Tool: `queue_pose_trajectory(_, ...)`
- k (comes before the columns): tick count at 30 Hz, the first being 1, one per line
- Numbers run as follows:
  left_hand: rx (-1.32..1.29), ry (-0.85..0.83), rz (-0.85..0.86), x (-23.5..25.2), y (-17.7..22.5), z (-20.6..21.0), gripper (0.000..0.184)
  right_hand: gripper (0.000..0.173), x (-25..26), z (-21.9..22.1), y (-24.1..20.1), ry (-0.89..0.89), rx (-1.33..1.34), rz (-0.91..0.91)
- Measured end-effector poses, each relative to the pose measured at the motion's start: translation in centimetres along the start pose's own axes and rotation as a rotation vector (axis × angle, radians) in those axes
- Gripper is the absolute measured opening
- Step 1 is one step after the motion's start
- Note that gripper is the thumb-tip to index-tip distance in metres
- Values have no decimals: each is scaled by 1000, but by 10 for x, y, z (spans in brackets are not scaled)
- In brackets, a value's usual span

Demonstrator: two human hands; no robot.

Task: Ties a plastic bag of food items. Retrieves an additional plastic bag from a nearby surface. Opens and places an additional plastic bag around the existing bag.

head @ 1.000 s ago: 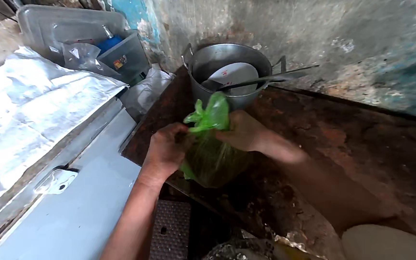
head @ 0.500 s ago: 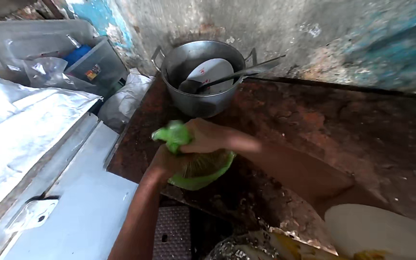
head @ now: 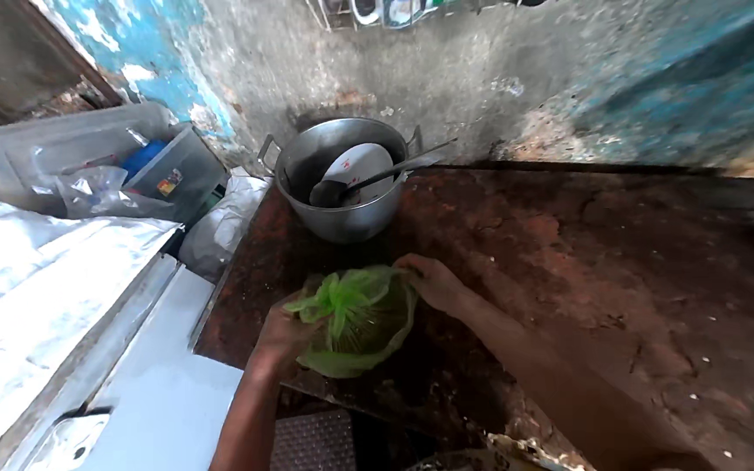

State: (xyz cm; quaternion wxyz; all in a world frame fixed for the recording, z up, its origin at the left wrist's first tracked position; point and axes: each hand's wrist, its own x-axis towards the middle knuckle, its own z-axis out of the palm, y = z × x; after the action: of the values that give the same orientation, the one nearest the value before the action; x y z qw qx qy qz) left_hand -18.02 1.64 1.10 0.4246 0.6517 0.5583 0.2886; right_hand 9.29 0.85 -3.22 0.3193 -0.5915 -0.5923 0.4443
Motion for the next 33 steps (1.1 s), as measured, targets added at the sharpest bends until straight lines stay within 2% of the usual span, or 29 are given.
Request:
queue_pose_trajectory(3,-120,65,13,-7,-4,-16,37,21,6,-6,-12,92,219,-97)
queue_pose_trajectory(6,-226,222,56,-16,11,-39,44,18,7,-23,-44,146,317,-154)
queue_pose_trajectory(10,-277,331,189,-33,48,-63,33,19,-2,-51,-93,135,346,-377)
queue_pose_trajectory(13,-292,349,252,-46,64,-67,33,20,-13,-59,-116,140,408,-417)
queue_pose_trajectory(17,-284,207,191,-50,65,-36,26,22,-11,-44,-111,54,447,-396)
queue_pose_trajectory(19,-165,98,218,-49,72,-13,43,20,-12,-32,-117,15,444,-419)
queue_pose_trajectory(21,117,9,184,-47,85,15,70,18,-17,-15,-128,-54,381,-477)
queue_pose_trajectory(22,250,-25,159,-45,93,25,72,16,-20,-9,-133,-99,346,-511)
queue_pose_trajectory(24,394,10,141,-41,100,25,53,18,-19,-9,-132,-206,292,-639)
queue_pose_trajectory(26,326,104,151,-41,83,5,33,35,-16,-27,-112,-357,233,-734)
queue_pose_trajectory(28,129,219,159,-47,58,-10,20,46,-16,-54,-83,-386,180,-632)
queue_pose_trajectory(30,-41,306,134,-58,45,-9,18,38,-12,-75,-61,-275,61,-328)
queue_pose_trajectory(31,-85,334,119,-65,43,-6,19,41,-8,-74,-52,-247,-9,-205)
queue_pose_trajectory(32,-110,349,113,-71,45,-1,20,48,-4,-67,-47,-264,-70,-149)
queue_pose_trajectory(33,-117,349,119,-76,50,5,22,65,0,-56,-42,-307,-122,-177)
